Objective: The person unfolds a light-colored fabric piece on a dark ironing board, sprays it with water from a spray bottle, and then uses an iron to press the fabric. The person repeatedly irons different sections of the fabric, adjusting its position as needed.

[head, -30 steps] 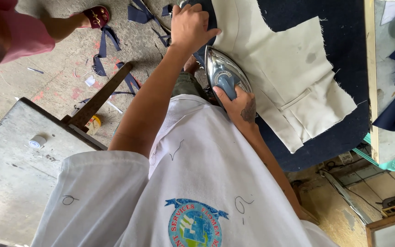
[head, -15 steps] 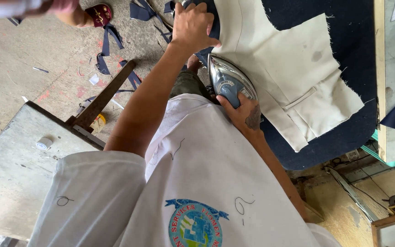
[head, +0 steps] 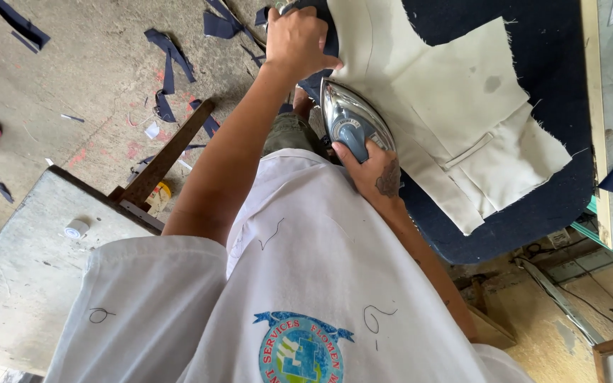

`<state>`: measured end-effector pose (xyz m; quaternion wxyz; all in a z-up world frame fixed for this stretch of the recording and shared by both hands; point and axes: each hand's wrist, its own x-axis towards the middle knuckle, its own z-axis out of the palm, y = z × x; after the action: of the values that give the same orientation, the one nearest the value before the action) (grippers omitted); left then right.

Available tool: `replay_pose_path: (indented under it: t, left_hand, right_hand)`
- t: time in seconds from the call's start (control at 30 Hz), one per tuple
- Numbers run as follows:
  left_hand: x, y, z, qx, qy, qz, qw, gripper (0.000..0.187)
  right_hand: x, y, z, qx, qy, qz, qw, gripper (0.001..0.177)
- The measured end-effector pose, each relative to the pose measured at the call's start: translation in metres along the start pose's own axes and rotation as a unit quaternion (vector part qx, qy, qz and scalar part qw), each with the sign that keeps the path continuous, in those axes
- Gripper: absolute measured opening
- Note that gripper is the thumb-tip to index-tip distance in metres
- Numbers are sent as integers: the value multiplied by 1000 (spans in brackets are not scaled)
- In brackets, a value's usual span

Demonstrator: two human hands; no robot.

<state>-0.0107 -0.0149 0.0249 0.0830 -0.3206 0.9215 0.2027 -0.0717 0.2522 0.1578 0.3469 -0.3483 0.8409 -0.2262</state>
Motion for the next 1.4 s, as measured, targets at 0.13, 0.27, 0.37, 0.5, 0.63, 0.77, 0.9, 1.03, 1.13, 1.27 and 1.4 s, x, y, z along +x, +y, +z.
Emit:
replay_pose_path:
  t: [0.13,0.27,0.37,0.5,0.63,0.77,0.9,1.03,1.13,1.27,1.4]
  left_hand:
    - [7,-6,9,-28,5,-13,1000,61]
    - [13,-1,1,-11,-39,-36,999,62]
    - [13,2,-6,10,-50,-43,998,69]
    - [16,5,-14,-1,-58,-57,997,71]
    - [19,10,-19,-9,-103,-91,990,76]
    - [19,8,-20,-75,-73,-111,988,65]
    - [25,-1,-17,-281,47,-190,940,41]
    - [29,-9,-10,-349,86,-206,910,33]
    - [28,-4,-19,-367,127,-174,905,16]
    - [27,-8,-20,-364,79,-171,912,36]
    - [27,-13,-26,-328,40,-121,936,52]
  right_hand:
    - [1,-5,3,-9,-4,26,1000,62]
    - [6,-6,8,-21,4,42,999,65]
    - [5,6,18,-51,67,-43,995,73]
    - [8,2,15,-58,35,-18,998,70]
    - [7,-5,10,-23,5,39,999,68]
    - [6,-3,12,-9,26,22,999,64]
    - [10,-5,12,-6,18,38,999,65]
    - [14,-6,17,4,46,9,999,64]
    - [20,-15,15,30,57,2,998,61]
    - [23,-24,10,44,60,37,997,58]
    - [27,-18,13,46,75,47,995,57]
